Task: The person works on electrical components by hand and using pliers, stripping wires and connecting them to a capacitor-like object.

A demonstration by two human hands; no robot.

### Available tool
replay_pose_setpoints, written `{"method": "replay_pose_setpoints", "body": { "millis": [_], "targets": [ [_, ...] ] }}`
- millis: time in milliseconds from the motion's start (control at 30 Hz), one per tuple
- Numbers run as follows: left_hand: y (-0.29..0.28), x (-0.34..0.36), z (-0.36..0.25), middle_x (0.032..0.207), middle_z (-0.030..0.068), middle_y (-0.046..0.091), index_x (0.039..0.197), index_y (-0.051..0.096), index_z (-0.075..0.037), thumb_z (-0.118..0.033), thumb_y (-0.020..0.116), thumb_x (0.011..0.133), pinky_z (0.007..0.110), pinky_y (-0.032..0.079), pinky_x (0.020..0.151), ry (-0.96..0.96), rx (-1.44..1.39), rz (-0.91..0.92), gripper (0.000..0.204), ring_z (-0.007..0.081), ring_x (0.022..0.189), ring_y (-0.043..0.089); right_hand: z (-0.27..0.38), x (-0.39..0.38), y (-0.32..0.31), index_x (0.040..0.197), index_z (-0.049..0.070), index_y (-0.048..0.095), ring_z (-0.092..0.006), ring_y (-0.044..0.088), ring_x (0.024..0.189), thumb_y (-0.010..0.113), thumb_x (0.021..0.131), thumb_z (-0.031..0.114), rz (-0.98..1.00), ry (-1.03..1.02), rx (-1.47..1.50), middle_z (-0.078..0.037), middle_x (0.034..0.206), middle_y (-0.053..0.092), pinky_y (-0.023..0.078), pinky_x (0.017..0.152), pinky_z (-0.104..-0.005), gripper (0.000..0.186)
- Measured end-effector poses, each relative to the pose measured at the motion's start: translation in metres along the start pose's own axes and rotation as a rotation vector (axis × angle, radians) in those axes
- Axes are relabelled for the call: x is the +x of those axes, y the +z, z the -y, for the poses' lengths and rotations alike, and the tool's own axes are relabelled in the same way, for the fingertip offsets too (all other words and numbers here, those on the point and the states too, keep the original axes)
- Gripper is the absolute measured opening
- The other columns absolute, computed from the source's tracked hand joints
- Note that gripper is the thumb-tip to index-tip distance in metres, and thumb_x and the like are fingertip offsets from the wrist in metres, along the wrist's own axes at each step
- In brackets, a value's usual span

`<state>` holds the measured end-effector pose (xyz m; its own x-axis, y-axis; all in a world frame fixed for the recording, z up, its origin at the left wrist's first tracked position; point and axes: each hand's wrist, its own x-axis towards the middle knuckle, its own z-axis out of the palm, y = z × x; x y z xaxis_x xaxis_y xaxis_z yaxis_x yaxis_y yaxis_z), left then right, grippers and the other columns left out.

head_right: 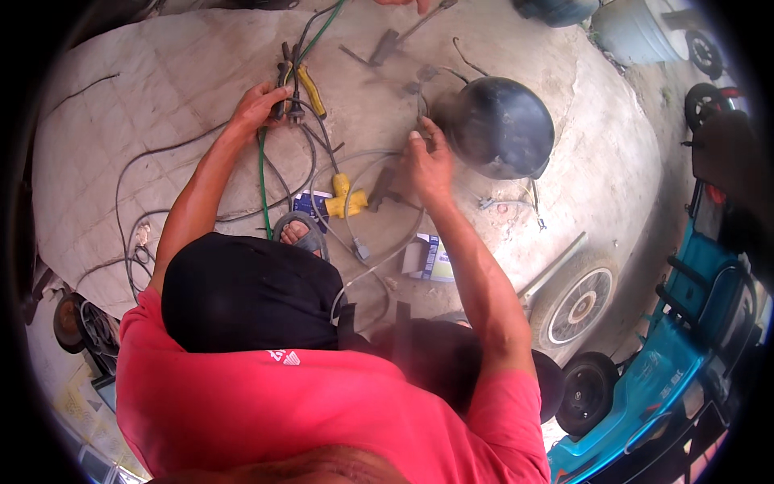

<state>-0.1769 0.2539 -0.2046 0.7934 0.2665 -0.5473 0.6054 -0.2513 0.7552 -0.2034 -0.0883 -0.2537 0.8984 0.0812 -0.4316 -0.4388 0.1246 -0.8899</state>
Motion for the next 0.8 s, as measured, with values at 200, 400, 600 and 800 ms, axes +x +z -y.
{"method": "replay_pose_setpoints", "body": {
  "millis": [200,400,600,800],
  "targets": [
    [-0.001,0.004,0.003,0.076,0.0029,0.066,0.090,0.061,-0.005,-0.035,0.071,0.091,0.027,0.049,0.051,-0.057,0.051,-0.045,0.031,0.0116,0.059,0.062,0.002,-0.002,-0.003,0.144,0.002,0.047,-0.0112,0.058,0.072,0.062,0.099,0.017,0.022,0.023,0.025,-0.005,0.088,0.058,0.053,0.062,-0.0268,0.050],
    [0.005,0.010,0.002,0.068,0.0010,0.060,0.091,0.060,-0.005,-0.028,0.070,0.092,0.026,0.044,0.046,-0.086,-0.170,-0.051,0.025,0.0104,0.054,0.056,0.010,-0.006,0.001,0.145,0.001,0.047,-0.0115,0.058,0.072,0.062,0.099,0.016,-0.001,0.040,0.030,-0.006,0.087,0.058,0.054,0.063,-0.0271,0.051],
    [-0.002,0.033,0.014,0.062,-0.0015,0.051,0.086,0.056,-0.007,-0.021,0.069,0.092,0.028,0.036,0.041,0.060,-0.394,-0.100,0.020,0.0095,0.044,0.044,0.011,-0.005,0.002,0.143,0.000,0.048,-0.0115,0.058,0.071,0.061,0.099,0.016,-0.009,0.037,0.025,-0.005,0.086,0.058,0.053,0.064,-0.0271,0.048],
    [-0.018,0.030,-0.007,0.063,0.0002,0.051,0.087,0.054,-0.008,-0.016,0.069,0.092,0.027,0.038,0.044,0.271,-0.690,-0.355,0.017,0.0100,0.047,0.045,0.010,-0.003,0.004,0.138,0.000,0.052,-0.0112,0.058,0.069,0.060,0.100,0.016,-0.038,0.057,0.085,-0.005,0.085,0.058,0.052,0.061,-0.0267,0.042]
  ]
}}
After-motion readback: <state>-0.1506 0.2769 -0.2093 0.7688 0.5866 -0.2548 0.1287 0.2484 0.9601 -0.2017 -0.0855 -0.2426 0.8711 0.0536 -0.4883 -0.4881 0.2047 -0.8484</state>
